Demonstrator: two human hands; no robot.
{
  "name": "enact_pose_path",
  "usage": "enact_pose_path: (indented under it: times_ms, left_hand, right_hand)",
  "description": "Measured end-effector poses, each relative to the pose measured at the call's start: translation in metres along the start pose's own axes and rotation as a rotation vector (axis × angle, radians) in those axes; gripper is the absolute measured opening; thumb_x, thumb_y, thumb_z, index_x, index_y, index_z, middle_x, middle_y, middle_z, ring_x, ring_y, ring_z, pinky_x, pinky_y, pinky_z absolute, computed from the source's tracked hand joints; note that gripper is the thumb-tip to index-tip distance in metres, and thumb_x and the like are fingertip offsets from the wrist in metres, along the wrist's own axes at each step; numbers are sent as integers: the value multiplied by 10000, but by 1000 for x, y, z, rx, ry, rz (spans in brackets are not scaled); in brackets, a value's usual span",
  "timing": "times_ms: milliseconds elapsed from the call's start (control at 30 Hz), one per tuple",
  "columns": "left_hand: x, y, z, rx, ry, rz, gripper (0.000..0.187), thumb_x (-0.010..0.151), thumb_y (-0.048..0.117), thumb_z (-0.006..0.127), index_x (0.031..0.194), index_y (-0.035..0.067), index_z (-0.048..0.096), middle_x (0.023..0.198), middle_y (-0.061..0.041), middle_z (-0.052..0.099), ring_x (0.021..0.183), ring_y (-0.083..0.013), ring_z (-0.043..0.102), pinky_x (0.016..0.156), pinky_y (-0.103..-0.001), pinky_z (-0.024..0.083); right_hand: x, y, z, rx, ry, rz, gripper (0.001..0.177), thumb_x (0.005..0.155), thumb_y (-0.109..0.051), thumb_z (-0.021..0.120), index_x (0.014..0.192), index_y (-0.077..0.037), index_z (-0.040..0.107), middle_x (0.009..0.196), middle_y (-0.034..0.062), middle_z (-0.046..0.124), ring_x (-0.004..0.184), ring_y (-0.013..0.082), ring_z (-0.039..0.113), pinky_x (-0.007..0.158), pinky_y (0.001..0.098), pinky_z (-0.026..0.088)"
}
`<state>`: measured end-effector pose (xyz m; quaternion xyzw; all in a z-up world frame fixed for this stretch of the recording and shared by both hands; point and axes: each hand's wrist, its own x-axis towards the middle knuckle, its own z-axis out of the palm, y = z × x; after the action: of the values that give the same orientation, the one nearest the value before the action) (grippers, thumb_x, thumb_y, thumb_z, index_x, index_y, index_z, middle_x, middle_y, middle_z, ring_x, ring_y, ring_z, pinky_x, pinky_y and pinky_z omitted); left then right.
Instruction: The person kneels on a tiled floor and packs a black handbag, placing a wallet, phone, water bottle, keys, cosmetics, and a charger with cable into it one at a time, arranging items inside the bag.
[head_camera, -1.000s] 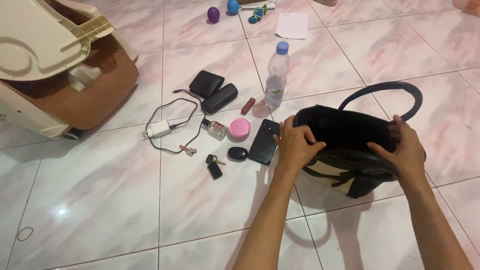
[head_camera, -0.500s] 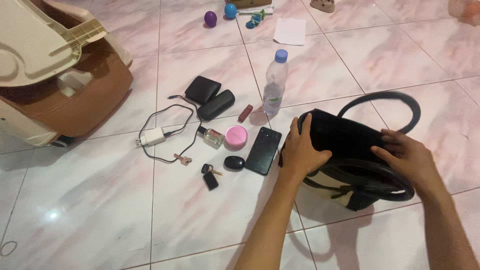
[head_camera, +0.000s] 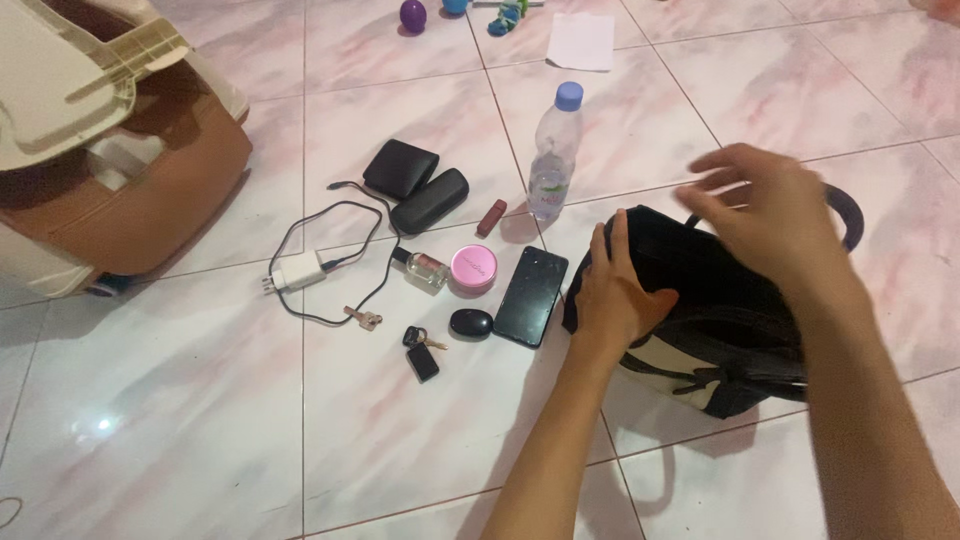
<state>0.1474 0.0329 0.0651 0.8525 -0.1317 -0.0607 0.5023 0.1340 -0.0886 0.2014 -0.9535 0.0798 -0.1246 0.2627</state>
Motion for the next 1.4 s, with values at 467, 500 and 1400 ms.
enact_pose_path:
  times_ms: [467,500,1400]
  left_hand:
    - [27,-19,24,11,-117,125,781,887,415,681,1527,84,379,1519,-242,453,1242,-444,582,986,-518,516]
    - [29,-19,24,30,-198,53,754,895,424,663,1515,92,391,1508,-241,457,1215,-435,592,963,-521,518]
    - [25,-26,24,134,-229,34,901,846,368,702,1596,125,266,1695,-207,180,1265,-449,567,971,-508,550]
  right_hand:
    - [58,-5,128,-12,28,-219,915,770,-197,887,1525,-66,388,1538,281,351,1340,447,485,1047,495,487]
    - [62,-3,136,-23,73,-262,961,762,-172,897,1552,-80,356,1566,294,294,1351,479,458,1041,509,481]
    - [100,5,171,30,325,-343,457,818,1,829,1192,-26,568,1271,223,469,1064,408,609,822,457,550]
